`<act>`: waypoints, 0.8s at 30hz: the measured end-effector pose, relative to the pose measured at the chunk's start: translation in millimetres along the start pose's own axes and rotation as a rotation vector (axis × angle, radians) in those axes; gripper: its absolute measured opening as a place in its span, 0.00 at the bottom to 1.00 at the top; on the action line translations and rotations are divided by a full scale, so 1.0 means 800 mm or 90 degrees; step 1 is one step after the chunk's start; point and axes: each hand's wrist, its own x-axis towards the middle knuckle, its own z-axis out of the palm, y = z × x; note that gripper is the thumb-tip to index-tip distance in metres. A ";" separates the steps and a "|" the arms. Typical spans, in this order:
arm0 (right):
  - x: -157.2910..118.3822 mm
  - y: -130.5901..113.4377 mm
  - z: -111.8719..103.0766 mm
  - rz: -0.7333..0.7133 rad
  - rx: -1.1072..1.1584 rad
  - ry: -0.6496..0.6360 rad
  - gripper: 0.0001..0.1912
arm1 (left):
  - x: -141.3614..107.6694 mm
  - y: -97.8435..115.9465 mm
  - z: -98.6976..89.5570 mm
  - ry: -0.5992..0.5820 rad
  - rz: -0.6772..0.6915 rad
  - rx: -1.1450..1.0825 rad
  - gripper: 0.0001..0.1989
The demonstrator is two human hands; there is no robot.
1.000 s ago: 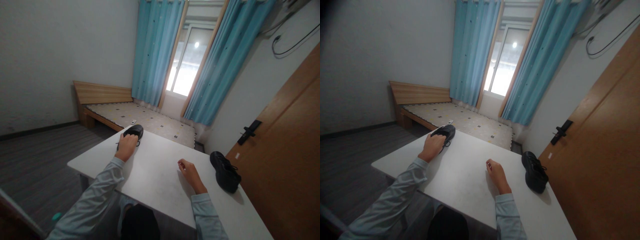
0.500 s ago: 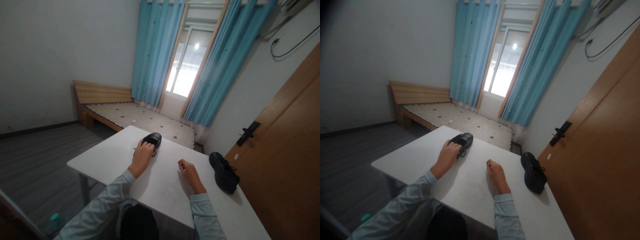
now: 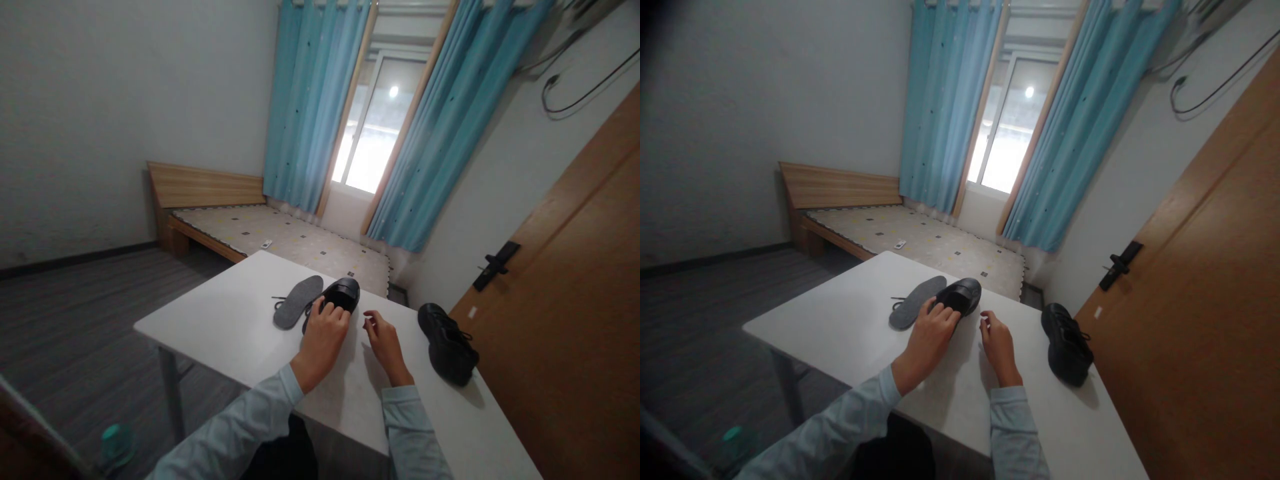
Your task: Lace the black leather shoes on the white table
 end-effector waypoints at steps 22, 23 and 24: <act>0.011 0.033 -0.010 0.145 0.139 0.141 0.27 | -0.010 0.090 0.046 -0.032 0.061 -0.073 0.09; 0.011 0.035 -0.009 0.135 0.138 0.142 0.27 | -0.007 0.085 0.041 -0.056 0.077 -0.084 0.09; 0.011 0.037 -0.008 0.126 0.133 0.143 0.26 | -0.003 0.079 0.035 -0.084 0.099 -0.102 0.09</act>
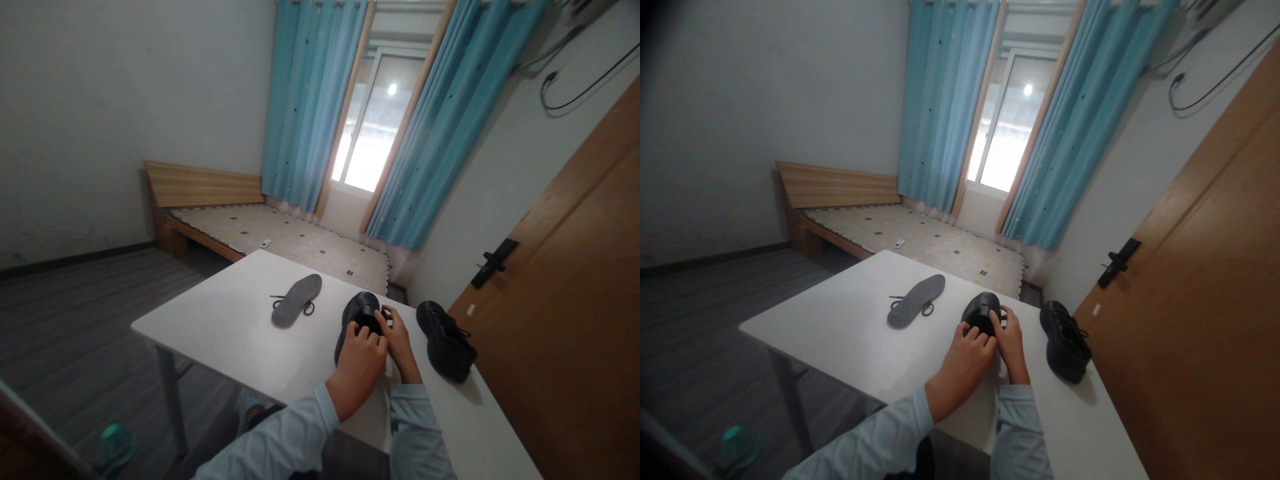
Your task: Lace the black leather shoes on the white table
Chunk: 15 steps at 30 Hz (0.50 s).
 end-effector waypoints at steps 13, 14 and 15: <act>-0.001 0.005 -0.005 -0.029 -0.034 -0.016 0.29 | 0.065 -0.176 -0.048 -0.091 -0.275 -0.115 0.13; -0.001 0.006 -0.005 -0.031 -0.035 -0.014 0.28 | 0.064 -0.191 -0.043 -0.106 -0.321 -0.057 0.15; 0.000 0.006 -0.005 -0.033 -0.037 -0.013 0.28 | 0.062 -0.205 -0.037 -0.119 -0.366 -0.009 0.16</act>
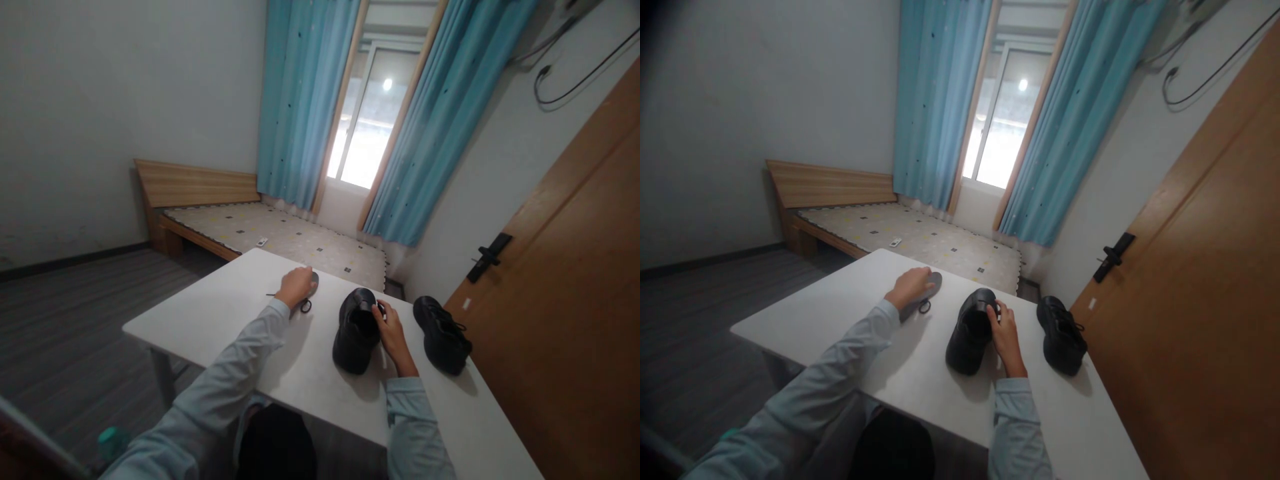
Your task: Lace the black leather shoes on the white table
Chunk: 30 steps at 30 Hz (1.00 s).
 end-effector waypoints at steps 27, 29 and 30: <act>0.002 0.006 0.000 -0.003 0.018 -0.003 0.26 | 0.027 -0.064 0.016 -0.152 -0.090 -0.429 0.14; 0.002 0.007 0.001 -0.003 0.016 -0.003 0.26 | 0.023 -0.059 0.014 -0.163 -0.084 -0.519 0.14; 0.002 0.008 0.001 -0.003 0.014 -0.002 0.26 | 0.021 -0.055 0.015 -0.171 -0.085 -0.552 0.15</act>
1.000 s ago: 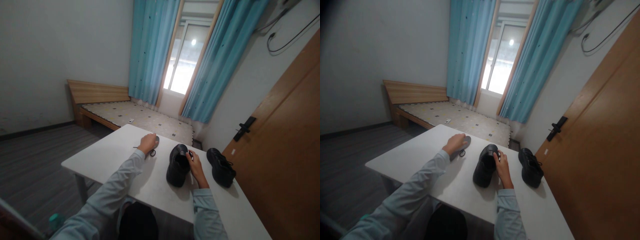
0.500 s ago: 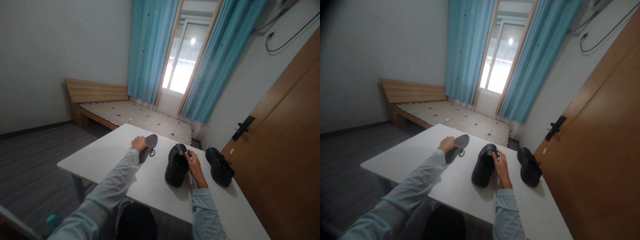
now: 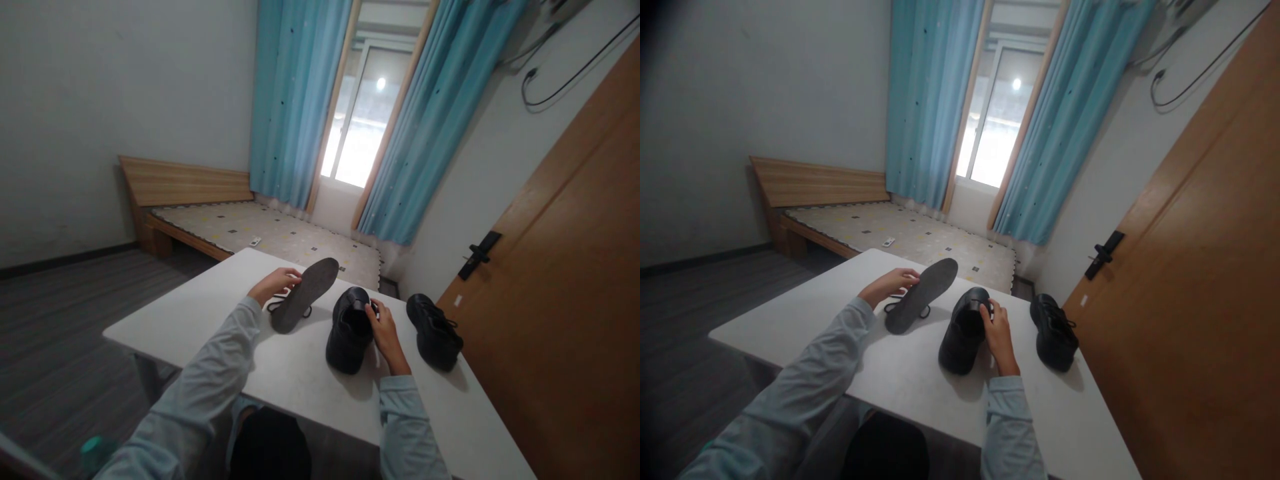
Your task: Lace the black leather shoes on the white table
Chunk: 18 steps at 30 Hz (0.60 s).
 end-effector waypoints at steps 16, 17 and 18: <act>-0.001 -0.007 -0.002 0.012 -0.003 -0.005 0.26 | -0.008 -0.009 0.062 -0.133 -0.051 -0.085 0.06; -0.002 -0.007 -0.002 0.012 0.000 -0.004 0.26 | -0.006 -0.011 0.064 -0.128 -0.055 -0.069 0.06; -0.002 -0.008 -0.002 0.013 0.002 -0.002 0.26 | -0.004 -0.013 0.066 -0.120 -0.057 -0.046 0.06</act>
